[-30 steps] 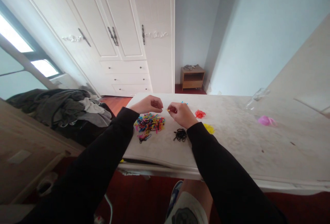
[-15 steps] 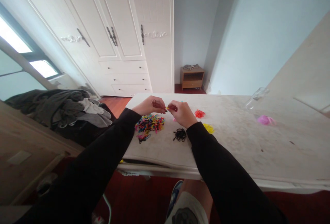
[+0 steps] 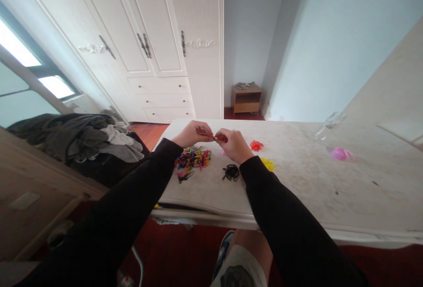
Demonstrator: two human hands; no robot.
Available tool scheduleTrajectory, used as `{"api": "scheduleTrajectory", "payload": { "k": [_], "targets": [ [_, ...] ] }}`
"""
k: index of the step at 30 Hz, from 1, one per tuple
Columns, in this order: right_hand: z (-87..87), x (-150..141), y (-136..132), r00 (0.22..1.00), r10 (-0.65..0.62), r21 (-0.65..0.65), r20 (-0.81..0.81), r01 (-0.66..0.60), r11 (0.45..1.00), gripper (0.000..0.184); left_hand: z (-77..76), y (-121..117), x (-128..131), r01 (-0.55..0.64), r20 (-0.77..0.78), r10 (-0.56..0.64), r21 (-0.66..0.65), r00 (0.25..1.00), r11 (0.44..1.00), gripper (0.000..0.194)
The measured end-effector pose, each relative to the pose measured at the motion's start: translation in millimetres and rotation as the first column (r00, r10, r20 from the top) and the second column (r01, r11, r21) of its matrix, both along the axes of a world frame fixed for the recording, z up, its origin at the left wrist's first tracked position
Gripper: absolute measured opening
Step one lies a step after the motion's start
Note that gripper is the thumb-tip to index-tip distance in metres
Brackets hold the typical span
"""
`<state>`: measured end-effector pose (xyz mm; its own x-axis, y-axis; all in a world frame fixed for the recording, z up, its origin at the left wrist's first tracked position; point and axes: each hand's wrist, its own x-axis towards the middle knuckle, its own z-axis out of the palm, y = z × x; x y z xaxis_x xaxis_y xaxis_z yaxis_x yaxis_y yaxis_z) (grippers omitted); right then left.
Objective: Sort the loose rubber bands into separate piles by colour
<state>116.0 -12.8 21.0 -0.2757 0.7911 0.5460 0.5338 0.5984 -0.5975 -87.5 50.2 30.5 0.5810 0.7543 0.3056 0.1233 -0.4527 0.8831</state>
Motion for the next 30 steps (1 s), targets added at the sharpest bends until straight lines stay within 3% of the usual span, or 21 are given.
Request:
{"api": "scheduleTrajectory", "payload": {
  "k": [24, 30],
  "targets": [
    [0.8, -0.2, -0.7, 1.000, 0.002, -0.028, -0.019, -0.003, 1.000, 0.008, 3.6, -3.7, 3.1, -0.033, -0.033, 0.035, 0.060, 0.999, 0.998, 0.020],
    [2.2, 0.7, -1.4, 1.000, -0.002, -0.035, -0.030, 0.001, 0.999, 0.008, 2.7, -3.2, 3.9, -0.036, -0.013, 0.036, 0.009, 0.999, 0.999, 0.018]
  ]
}}
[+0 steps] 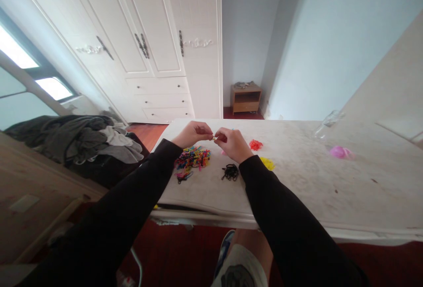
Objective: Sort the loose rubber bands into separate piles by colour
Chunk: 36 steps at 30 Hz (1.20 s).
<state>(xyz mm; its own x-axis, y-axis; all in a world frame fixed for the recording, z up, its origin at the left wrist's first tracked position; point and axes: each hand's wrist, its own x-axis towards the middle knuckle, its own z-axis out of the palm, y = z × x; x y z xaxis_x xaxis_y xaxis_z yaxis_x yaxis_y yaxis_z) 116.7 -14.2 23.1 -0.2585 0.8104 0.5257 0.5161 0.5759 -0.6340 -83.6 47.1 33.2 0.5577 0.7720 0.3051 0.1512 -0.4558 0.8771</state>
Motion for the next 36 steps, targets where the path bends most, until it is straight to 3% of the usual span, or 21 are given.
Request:
{"api": "scheduleTrajectory", "payload": {
  "k": [7, 19, 28, 36],
  "targets": [
    [2.6, -1.2, -1.9, 1.000, -0.004, -0.046, -0.021, 0.003, 0.999, 0.012, 0.1, -1.3, 0.9, -0.027, 0.035, 0.029, -0.034, 0.999, 0.999, 0.021],
    [2.5, -0.4, -1.9, 0.999, -0.036, -0.006, 0.007, 0.036, 0.999, 0.004, 1.7, -5.5, 2.8, -0.040, -0.012, 0.039, -0.011, 0.999, 0.999, 0.018],
    [1.4, 0.9, 1.6, 0.997, -0.066, 0.102, 0.051, 0.060, 0.993, 0.011, 2.1, -4.1, 1.8, -0.020, 0.021, 0.020, -0.026, 1.000, 0.999, 0.021],
    [2.3, 0.9, 2.0, 0.995, -0.096, 0.092, 0.038, 0.092, 0.991, 0.012, 3.0, -5.2, 2.1, -0.032, 0.051, 0.034, -0.035, 0.998, 0.999, 0.019]
  ]
}}
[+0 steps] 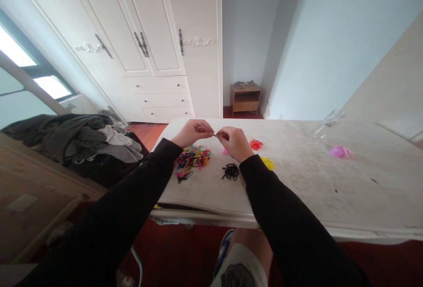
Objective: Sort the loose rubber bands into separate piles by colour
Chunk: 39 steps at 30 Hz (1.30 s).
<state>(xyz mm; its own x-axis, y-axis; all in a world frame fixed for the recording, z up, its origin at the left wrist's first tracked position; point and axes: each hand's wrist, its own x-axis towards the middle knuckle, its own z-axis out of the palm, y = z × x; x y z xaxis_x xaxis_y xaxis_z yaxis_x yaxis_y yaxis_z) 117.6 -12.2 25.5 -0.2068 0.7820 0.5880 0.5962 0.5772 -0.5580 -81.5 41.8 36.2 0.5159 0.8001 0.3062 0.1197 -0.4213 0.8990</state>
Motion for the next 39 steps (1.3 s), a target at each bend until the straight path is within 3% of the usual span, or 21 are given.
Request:
{"api": "scheduleTrajectory", "payload": {
  "k": [23, 39],
  "targets": [
    [1.4, -0.8, -2.2, 0.999, -0.001, 0.007, -0.037, 0.001, 1.000, 0.011, -3.6, 2.1, -0.6, 0.040, -0.030, -0.040, 0.003, 0.999, 0.999, 0.018],
    [0.3, -0.4, -1.7, 1.000, -0.003, 0.009, -0.015, 0.003, 1.000, 0.012, -2.6, 3.4, 0.2, 0.000, -0.038, 0.002, 0.048, 0.999, 0.999, 0.016]
  ]
}}
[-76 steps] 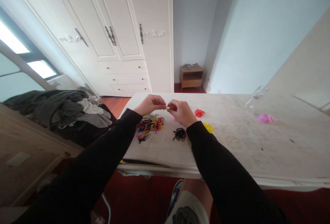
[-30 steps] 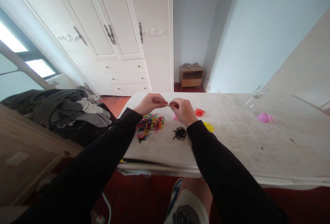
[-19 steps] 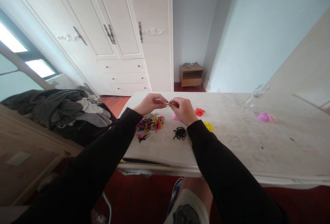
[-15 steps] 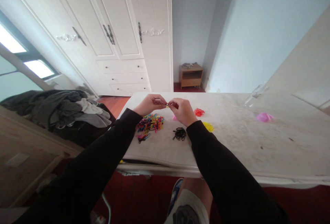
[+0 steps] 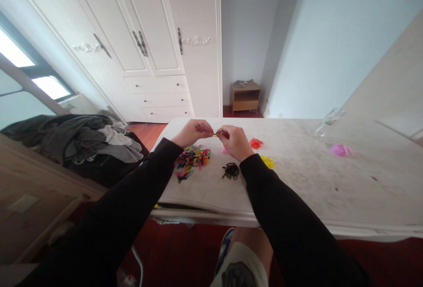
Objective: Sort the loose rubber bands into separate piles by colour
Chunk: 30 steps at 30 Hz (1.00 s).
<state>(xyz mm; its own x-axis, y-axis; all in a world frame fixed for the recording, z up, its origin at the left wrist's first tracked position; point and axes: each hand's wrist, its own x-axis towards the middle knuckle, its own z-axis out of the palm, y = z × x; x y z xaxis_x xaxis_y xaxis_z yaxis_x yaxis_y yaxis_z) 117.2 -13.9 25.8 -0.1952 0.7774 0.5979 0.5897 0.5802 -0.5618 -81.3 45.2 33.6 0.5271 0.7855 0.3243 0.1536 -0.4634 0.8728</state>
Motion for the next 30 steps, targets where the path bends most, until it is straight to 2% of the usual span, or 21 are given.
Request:
{"api": "scheduleTrajectory", "payload": {
  "k": [15, 30],
  "targets": [
    [-1.0, 0.3, 0.0, 1.000, 0.010, 0.002, 0.011, -0.010, 1.000, 0.011, -2.0, 1.0, -0.7, 0.004, 0.028, -0.002, -0.087, 1.000, 0.996, 0.014],
    [0.6, -0.4, -0.2, 1.000, 0.001, -0.026, 0.008, -0.001, 1.000, 0.010, 0.5, -2.8, 1.0, 0.001, 0.102, 0.005, -0.058, 0.995, 0.998, 0.021]
  ]
}}
